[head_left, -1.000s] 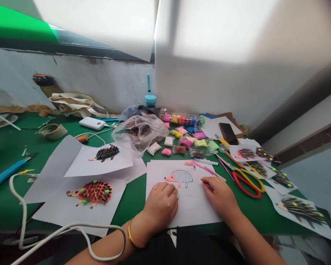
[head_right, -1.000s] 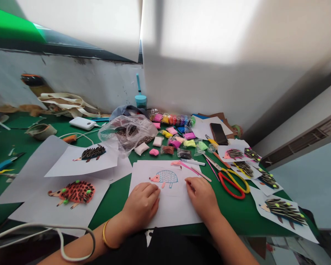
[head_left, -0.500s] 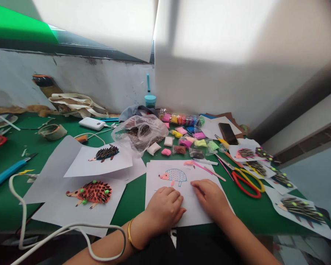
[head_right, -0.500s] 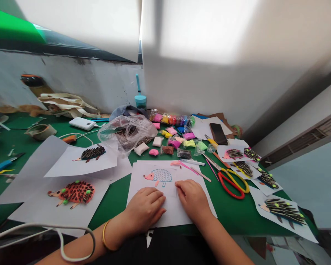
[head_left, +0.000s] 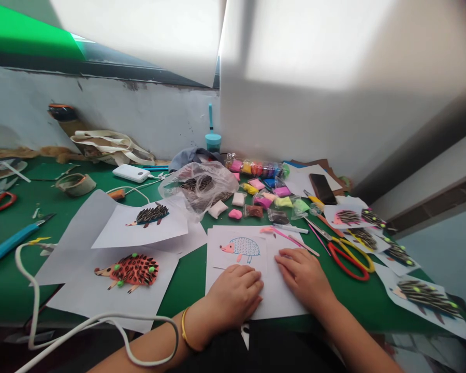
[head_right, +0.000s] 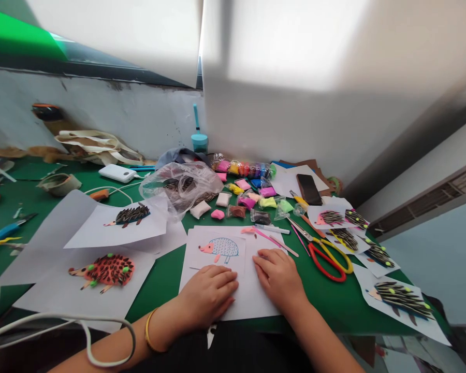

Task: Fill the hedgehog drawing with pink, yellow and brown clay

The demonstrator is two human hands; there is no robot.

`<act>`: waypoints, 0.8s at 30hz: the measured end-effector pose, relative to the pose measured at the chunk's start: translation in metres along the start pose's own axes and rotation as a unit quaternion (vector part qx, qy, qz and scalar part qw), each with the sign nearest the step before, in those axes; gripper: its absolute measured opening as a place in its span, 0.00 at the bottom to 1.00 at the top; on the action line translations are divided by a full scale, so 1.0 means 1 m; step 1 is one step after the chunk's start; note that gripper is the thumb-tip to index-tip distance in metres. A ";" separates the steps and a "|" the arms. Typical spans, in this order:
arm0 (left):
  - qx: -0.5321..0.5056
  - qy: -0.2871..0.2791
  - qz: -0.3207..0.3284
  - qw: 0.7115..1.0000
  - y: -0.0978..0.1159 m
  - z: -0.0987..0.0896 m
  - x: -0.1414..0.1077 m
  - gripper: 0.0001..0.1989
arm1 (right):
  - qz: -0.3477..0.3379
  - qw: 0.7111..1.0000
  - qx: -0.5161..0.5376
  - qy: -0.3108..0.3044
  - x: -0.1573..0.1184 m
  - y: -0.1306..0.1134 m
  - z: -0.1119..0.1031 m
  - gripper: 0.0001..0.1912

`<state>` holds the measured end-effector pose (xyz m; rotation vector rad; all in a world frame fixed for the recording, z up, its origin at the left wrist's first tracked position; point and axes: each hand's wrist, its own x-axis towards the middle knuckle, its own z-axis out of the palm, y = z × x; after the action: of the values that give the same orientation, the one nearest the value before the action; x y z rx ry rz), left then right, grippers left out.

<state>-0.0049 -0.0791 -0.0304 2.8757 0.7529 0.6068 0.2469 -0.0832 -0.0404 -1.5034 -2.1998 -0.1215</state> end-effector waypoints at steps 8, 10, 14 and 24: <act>0.000 0.023 0.008 1.000 -0.001 0.001 0.000 0.12 | 0.010 0.997 -0.076 -0.002 -0.003 -0.004 -0.008 0.14; -0.002 0.021 0.010 1.000 -0.001 0.001 0.000 0.12 | 0.017 0.997 -0.079 0.015 -0.003 -0.003 -0.010 0.12; 0.000 0.019 0.005 1.000 -0.001 0.001 0.000 0.11 | -0.018 0.998 -0.059 0.002 -0.005 -0.006 -0.011 0.13; -0.003 0.018 0.005 1.000 0.000 0.001 0.001 0.11 | -0.045 0.997 -0.050 0.026 0.000 -0.013 -0.015 0.12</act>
<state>-0.0036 -0.0784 -0.0307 2.8719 0.7412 0.6628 0.2397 -0.0932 -0.0244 -1.4374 -2.2499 -0.2996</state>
